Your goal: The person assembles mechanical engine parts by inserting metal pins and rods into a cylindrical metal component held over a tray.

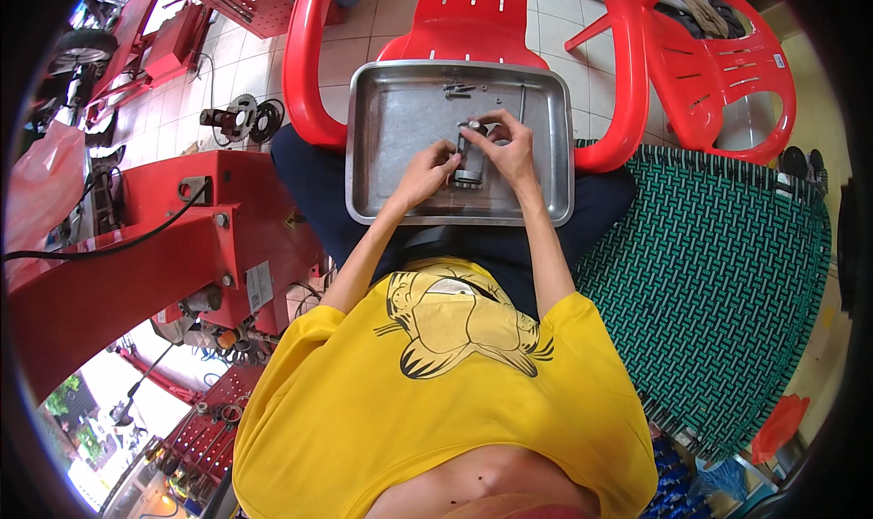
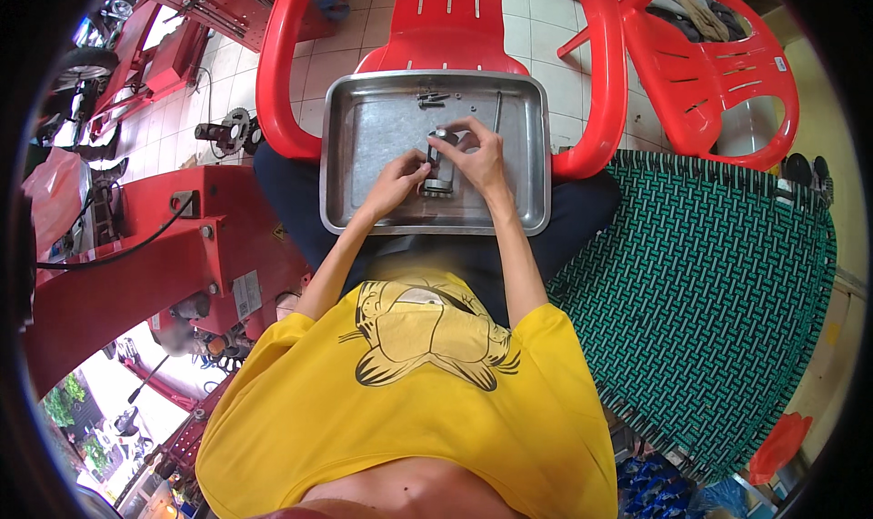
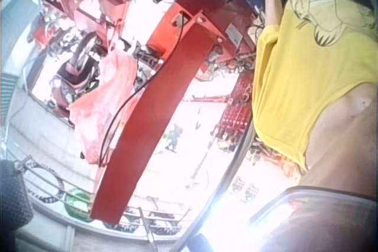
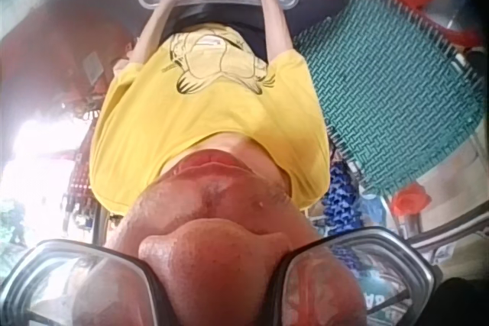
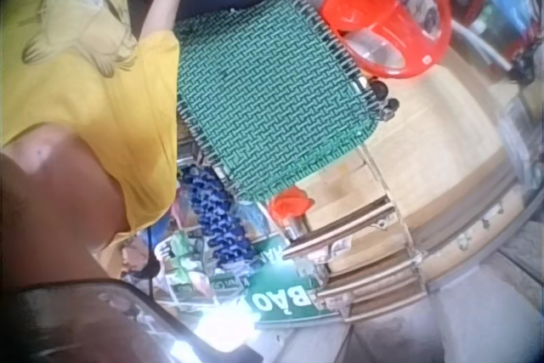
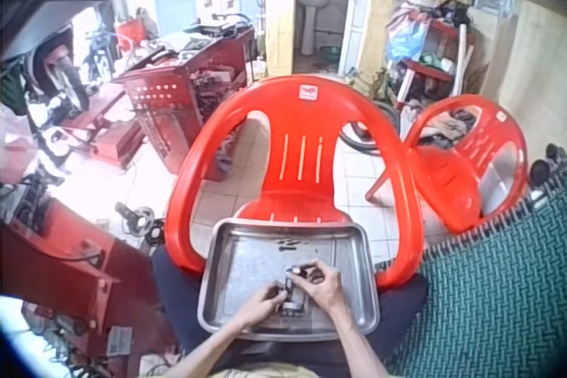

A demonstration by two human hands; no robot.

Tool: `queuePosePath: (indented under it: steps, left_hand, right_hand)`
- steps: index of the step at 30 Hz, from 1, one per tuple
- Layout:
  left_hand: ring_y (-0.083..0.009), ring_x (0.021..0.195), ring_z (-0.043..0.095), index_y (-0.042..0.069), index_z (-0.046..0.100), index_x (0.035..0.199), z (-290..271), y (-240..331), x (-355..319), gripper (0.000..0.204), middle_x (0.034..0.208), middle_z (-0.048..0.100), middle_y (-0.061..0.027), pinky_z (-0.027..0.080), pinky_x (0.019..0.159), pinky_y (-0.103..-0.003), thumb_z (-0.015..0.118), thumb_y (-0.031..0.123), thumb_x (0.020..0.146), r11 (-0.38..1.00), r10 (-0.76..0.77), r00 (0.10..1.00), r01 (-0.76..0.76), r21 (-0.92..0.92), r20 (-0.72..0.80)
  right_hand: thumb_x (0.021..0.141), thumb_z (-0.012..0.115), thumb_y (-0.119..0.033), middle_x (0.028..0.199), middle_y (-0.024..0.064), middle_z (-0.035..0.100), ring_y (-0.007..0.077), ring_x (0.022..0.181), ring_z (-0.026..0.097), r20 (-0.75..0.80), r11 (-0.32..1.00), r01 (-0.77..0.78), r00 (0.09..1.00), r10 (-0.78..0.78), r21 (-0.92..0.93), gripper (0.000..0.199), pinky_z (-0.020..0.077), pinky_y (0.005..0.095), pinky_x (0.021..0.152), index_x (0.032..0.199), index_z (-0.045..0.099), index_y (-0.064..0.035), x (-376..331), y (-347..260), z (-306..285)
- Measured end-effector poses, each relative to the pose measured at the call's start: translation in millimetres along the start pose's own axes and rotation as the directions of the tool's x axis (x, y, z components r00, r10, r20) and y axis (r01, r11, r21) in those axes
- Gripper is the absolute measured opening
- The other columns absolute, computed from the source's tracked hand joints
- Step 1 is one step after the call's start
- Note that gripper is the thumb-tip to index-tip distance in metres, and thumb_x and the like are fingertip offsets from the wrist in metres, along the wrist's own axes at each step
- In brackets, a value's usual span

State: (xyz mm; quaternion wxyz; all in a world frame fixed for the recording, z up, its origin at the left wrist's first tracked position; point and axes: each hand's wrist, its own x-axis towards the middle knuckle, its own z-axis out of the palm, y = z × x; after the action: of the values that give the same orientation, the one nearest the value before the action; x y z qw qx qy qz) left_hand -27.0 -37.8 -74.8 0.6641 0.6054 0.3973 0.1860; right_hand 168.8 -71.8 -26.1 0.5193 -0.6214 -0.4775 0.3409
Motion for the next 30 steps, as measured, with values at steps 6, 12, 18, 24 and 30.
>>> queuePosePath:
  steps: [6, 12, 18, 24, 30]
  left_hand:
    - [-0.0121, 0.063, 0.058, 0.000, 0.062, 0.109, 5.6, 6.2, 0.8, 0.023, 0.086, 0.069, -0.0067, 0.047, 0.056, -0.029, 0.062, 0.022, 0.104, 0.998, -0.017, 1.000, 0.015, -0.056, -0.025]
    - [-0.0119, 0.064, 0.058, 0.000, 0.064, 0.110, 2.4, -0.1, 1.0, 0.022, 0.087, 0.070, -0.0067, 0.048, 0.057, -0.029, 0.063, 0.021, 0.103, 0.996, -0.025, 0.999, 0.022, -0.081, -0.025]
    - [-0.0120, 0.065, 0.059, 0.000, 0.065, 0.111, 4.4, 3.8, 0.9, 0.022, 0.086, 0.072, -0.0072, 0.048, 0.058, -0.029, 0.064, 0.020, 0.103, 0.999, -0.013, 0.999, 0.011, -0.042, -0.030]
    - [-0.0099, 0.067, 0.058, 0.000, 0.064, 0.110, 6.9, 10.9, -3.7, 0.022, 0.085, 0.071, -0.0054, 0.047, 0.059, -0.028, 0.064, 0.021, 0.104, 1.000, 0.010, 0.997, -0.012, -0.023, -0.077]
    - [-0.0096, 0.062, 0.056, -0.001, 0.064, 0.110, 4.7, 14.2, -3.8, 0.024, 0.082, 0.070, -0.0053, 0.045, 0.056, -0.028, 0.065, 0.022, 0.103, 0.999, -0.025, 0.998, 0.023, -0.034, -0.060]
  right_hand:
    - [0.082, 0.087, -0.019, 0.094, 0.0064, 0.076, 0.0120, 0.061, 0.065, 0.023, 0.980, 0.136, 0.991, -0.134, -0.144, 0.027, 0.0505, 0.0282, 0.062, 0.104, 0.078, -0.0058, 2.0, 15.8, 0.9]
    - [0.085, 0.085, -0.016, 0.092, 0.0058, 0.075, 0.0101, 0.061, 0.064, 0.041, 0.977, 0.180, 0.983, -0.177, -0.116, 0.023, 0.0497, 0.0259, 0.060, 0.103, 0.077, -0.0058, 2.0, -3.0, 2.0]
    - [0.089, 0.081, -0.016, 0.094, 0.0079, 0.076, 0.0117, 0.060, 0.065, 0.003, 0.972, 0.207, 0.978, -0.208, -0.107, 0.030, 0.0511, 0.0277, 0.062, 0.117, 0.075, -0.0076, -1.0, 11.1, -0.7]
    - [0.089, 0.081, -0.017, 0.098, 0.0099, 0.076, 0.0116, 0.058, 0.063, 0.053, 0.951, 0.286, 0.958, -0.281, -0.122, 0.030, 0.0511, 0.0285, 0.060, 0.115, 0.071, -0.0044, 1.9, 9.4, 0.8]
    - [0.089, 0.082, -0.017, 0.100, 0.0097, 0.075, 0.0114, 0.059, 0.062, -0.033, 0.986, 0.165, 0.986, -0.164, 0.019, 0.041, 0.0504, 0.0283, 0.060, 0.122, 0.061, -0.0039, -3.4, 7.2, 4.8]
